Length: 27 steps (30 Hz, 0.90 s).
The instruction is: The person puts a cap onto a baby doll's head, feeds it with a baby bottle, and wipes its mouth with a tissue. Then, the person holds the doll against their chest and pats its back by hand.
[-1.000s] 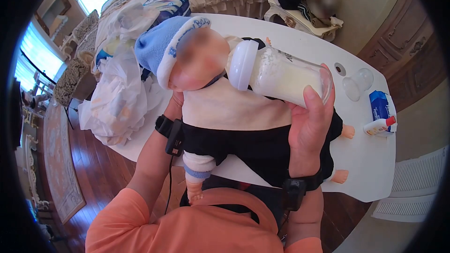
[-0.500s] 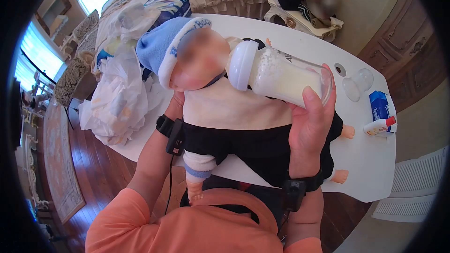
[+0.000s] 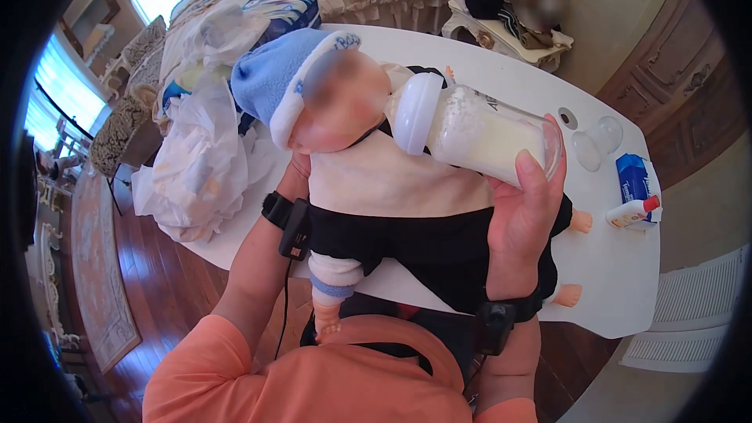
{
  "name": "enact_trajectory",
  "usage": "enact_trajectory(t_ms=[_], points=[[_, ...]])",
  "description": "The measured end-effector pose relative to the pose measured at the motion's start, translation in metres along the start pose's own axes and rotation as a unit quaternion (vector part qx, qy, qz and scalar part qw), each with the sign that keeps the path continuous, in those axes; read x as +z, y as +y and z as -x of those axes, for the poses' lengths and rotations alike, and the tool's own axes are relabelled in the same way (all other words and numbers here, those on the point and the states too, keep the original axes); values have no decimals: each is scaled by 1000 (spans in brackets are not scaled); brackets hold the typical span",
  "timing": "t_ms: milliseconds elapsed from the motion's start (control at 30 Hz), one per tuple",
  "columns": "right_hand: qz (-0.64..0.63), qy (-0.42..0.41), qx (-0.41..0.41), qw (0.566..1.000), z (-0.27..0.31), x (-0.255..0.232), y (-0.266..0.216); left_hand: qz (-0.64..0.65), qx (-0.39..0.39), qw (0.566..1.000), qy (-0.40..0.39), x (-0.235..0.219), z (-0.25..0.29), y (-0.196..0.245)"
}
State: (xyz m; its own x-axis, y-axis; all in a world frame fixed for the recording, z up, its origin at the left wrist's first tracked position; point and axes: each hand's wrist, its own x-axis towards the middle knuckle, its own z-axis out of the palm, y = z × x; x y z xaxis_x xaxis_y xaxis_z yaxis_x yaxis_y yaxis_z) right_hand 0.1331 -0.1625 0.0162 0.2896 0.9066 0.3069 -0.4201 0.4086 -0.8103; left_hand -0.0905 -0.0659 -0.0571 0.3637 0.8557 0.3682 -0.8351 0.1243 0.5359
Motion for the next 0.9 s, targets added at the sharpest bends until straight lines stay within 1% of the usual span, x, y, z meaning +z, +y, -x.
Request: enact_trajectory(t_ms=[167,233,367,433,567,633,667,900], points=[[-19,11,8,1000,0,-1,3,-21,7,1000,-21,-3,-1,1],[-28,13,12,999,1,-2,4,22,-4,999,-25,5,1,1],[-35,14,11,999,0,-4,5,13,4,999,-49,1,-1,2],[-33,16,10,999,0,-4,4,-16,5,1000,-7,-6,0,2],[-21,14,9,1000,1,-3,2,-1,-1,1000,-6,-7,1,0],[-14,15,6,1000,1,0,0,28,-18,999,19,2,3,2],[-8,17,-3,1000,1,2,-1,28,-18,999,18,2,3,1],[6,15,-21,1000,2,6,-2,-35,-9,999,25,4,3,-1]])
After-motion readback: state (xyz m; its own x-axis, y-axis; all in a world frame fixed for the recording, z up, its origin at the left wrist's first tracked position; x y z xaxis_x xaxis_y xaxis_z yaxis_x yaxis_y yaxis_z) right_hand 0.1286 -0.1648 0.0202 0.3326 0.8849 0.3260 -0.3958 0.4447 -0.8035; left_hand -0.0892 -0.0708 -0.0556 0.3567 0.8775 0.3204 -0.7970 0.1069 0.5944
